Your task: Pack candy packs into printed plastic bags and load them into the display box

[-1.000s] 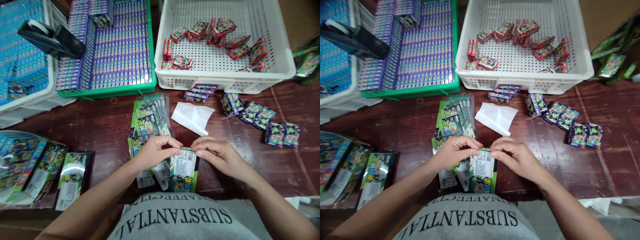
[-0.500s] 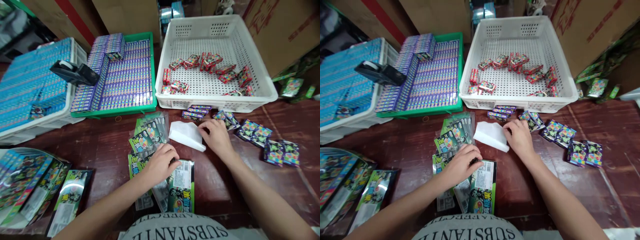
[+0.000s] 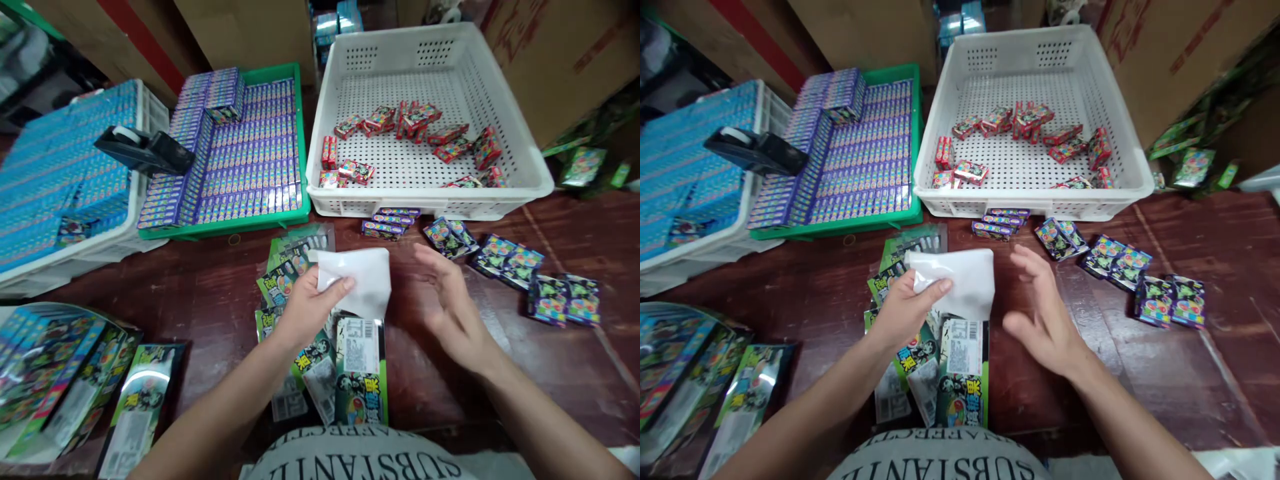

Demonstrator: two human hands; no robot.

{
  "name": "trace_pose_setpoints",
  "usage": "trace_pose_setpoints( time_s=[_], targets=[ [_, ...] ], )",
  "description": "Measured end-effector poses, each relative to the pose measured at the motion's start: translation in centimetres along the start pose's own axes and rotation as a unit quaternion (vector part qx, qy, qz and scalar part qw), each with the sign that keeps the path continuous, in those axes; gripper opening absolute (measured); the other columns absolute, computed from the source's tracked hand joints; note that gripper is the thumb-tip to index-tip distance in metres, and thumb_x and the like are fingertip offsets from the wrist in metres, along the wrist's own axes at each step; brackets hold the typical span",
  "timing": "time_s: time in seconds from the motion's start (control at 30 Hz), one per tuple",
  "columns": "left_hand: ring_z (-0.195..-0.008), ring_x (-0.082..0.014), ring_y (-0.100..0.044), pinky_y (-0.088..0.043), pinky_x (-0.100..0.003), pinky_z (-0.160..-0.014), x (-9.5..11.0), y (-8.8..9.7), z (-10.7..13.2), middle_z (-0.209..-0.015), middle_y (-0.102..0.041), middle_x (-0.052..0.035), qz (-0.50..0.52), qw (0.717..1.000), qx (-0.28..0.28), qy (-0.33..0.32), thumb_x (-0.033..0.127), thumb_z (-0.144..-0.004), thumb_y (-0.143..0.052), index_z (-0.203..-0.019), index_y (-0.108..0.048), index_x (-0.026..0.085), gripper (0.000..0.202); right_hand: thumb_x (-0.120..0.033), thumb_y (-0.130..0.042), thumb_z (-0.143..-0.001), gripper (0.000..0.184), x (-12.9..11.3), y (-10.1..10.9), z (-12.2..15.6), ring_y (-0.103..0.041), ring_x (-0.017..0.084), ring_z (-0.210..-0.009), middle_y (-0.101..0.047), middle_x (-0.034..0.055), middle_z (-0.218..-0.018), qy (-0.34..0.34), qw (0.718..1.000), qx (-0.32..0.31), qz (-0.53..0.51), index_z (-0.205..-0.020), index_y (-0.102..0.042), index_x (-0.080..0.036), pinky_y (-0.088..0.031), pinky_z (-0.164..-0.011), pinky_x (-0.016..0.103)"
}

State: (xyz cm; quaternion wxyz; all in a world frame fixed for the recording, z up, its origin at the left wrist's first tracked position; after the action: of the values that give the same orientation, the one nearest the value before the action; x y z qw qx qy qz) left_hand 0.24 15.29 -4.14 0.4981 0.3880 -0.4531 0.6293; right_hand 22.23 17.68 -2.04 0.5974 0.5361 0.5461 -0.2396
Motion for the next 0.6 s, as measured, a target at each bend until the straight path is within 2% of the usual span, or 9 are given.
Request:
trace_pose_setpoints(
  time_s=[0.07, 0.1, 0.13, 0.2, 0.23, 0.3, 0.4, 0.5, 0.6],
  targets=[
    [-0.108, -0.0252, -0.069, -0.054, -0.044, -0.096, 1.4, -0.9, 0.5, -0.12, -0.074, -0.0085, -0.122, 0.984, -0.08, -0.102, 0.028, -0.084, -0.076, -0.099, -0.074, 0.021, 0.017, -0.054, -0.064, -0.092, 0.069, 1.1, -0.6, -0.6, -0.046, 0.031, -0.141, -0.04, 0.0105, -0.158, -0.094, 0.99, -0.004, -0.108, -0.152, -0.033, -0.038, -0.048, -0.107, 0.052],
    [-0.116, -0.0272, -0.066, -0.051, -0.047, -0.101, 2.1, -1.5, 0.9, -0.128, -0.071, -0.0087, -0.189, 0.961, -0.12, -0.161, 0.024, -0.084, -0.074, -0.093, -0.075, 0.021, 0.009, -0.05, -0.068, -0.091, 0.07, 1.3, -1.2, -0.7, -0.052, 0.03, -0.137, -0.045, 0.0103, -0.154, -0.118, 0.98, -0.031, -0.156, -0.15, -0.034, -0.039, -0.052, -0.104, 0.05],
    [-0.125, -0.0286, -0.061, -0.047, -0.049, -0.105, 2.8, -2.0, 1.4, -0.136, -0.067, -0.0081, -0.249, 0.932, -0.151, -0.215, 0.019, -0.084, -0.072, -0.086, -0.075, 0.022, 0.005, -0.049, -0.073, -0.088, 0.072, 1.3, -1.8, -0.7, -0.056, 0.029, -0.133, -0.05, 0.0099, -0.151, -0.127, 0.97, -0.068, -0.197, -0.149, -0.036, -0.039, -0.053, -0.103, 0.05],
    [-0.134, -0.0288, -0.054, -0.042, -0.05, -0.109, 3.6, -2.5, 1.9, -0.145, -0.06, -0.0062, -0.332, 0.884, -0.174, -0.278, 0.011, -0.085, -0.067, -0.078, -0.072, 0.022, 0.014, -0.049, -0.079, -0.082, 0.078, 0.8, -2.2, -0.4, -0.055, 0.03, -0.134, -0.053, 0.0092, -0.148, -0.109, 0.957, -0.116, -0.244, -0.148, -0.039, -0.037, -0.051, -0.108, 0.051],
    [-0.133, -0.0279, -0.055, -0.042, -0.05, -0.108, 3.7, -2.5, 2.0, -0.144, -0.061, -0.0062, -0.355, 0.873, -0.171, -0.288, 0.009, -0.085, -0.065, -0.078, -0.07, 0.022, 0.016, -0.049, -0.082, -0.079, 0.082, 0.7, -1.8, -0.1, -0.052, 0.03, -0.137, -0.052, 0.0089, -0.149, -0.097, 0.958, -0.112, -0.246, -0.148, -0.04, -0.037, -0.048, -0.111, 0.051],
    [-0.123, -0.0261, -0.061, -0.046, -0.047, -0.101, 3.8, -2.6, 1.9, -0.137, -0.066, -0.0069, -0.386, 0.86, -0.161, -0.292, 0.008, -0.084, -0.063, -0.078, -0.068, 0.022, 0.017, -0.047, -0.084, -0.076, 0.085, 0.8, -0.6, 0.4, -0.05, 0.03, -0.139, -0.05, 0.0089, -0.151, -0.102, 0.967, -0.062, -0.223, -0.148, -0.04, -0.037, -0.047, -0.113, 0.05],
    [-0.115, -0.0254, -0.064, -0.043, -0.047, -0.097, 3.6, -3.1, 1.8, -0.128, -0.07, -0.0051, -0.452, 0.827, -0.122, -0.311, 0.0, -0.078, -0.057, -0.078, -0.065, 0.023, 0.025, -0.044, -0.081, -0.081, 0.073, 1.5, 0.3, 1.3, -0.065, 0.025, -0.117, -0.057, 0.0108, -0.139, -0.16, 0.964, 0.005, -0.213, -0.143, -0.042, -0.035, -0.058, -0.097, 0.045],
    [-0.114, -0.0273, -0.063, -0.036, -0.05, -0.097, 3.4, -4.6, 2.1, -0.125, -0.072, -0.0038, -0.533, 0.774, -0.074, -0.335, -0.003, -0.076, -0.056, -0.083, -0.067, 0.023, 0.029, -0.047, -0.076, -0.085, 0.065, 1.5, -1.4, 2.3, -0.07, 0.021, -0.097, -0.065, 0.01, -0.119, -0.203, 0.943, -0.007, -0.264, -0.137, -0.043, -0.03, -0.061, -0.086, 0.042],
    [-0.11, -0.0294, -0.062, -0.032, -0.05, -0.092, 3.0, -6.5, 2.6, -0.126, -0.072, -0.0051, -0.583, 0.735, -0.069, -0.339, 0.006, -0.086, -0.06, -0.099, -0.07, 0.026, 0.025, -0.046, -0.08, -0.08, 0.063, 1.2, -3.3, 2.9, -0.069, 0.023, -0.103, -0.07, 0.0089, -0.116, -0.214, 0.937, -0.02, -0.276, -0.131, -0.048, -0.027, -0.06, -0.089, 0.042]
  ],
)
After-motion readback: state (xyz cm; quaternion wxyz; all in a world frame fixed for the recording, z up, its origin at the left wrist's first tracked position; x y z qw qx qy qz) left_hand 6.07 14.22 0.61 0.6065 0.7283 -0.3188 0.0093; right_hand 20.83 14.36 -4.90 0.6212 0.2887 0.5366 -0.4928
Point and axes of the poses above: each hand's wrist, its own z-axis away from the middle knuckle, its own y-axis out of the back of the hand, x = y × z, the point moved 6 cm from there along -z, towards the middle knuckle
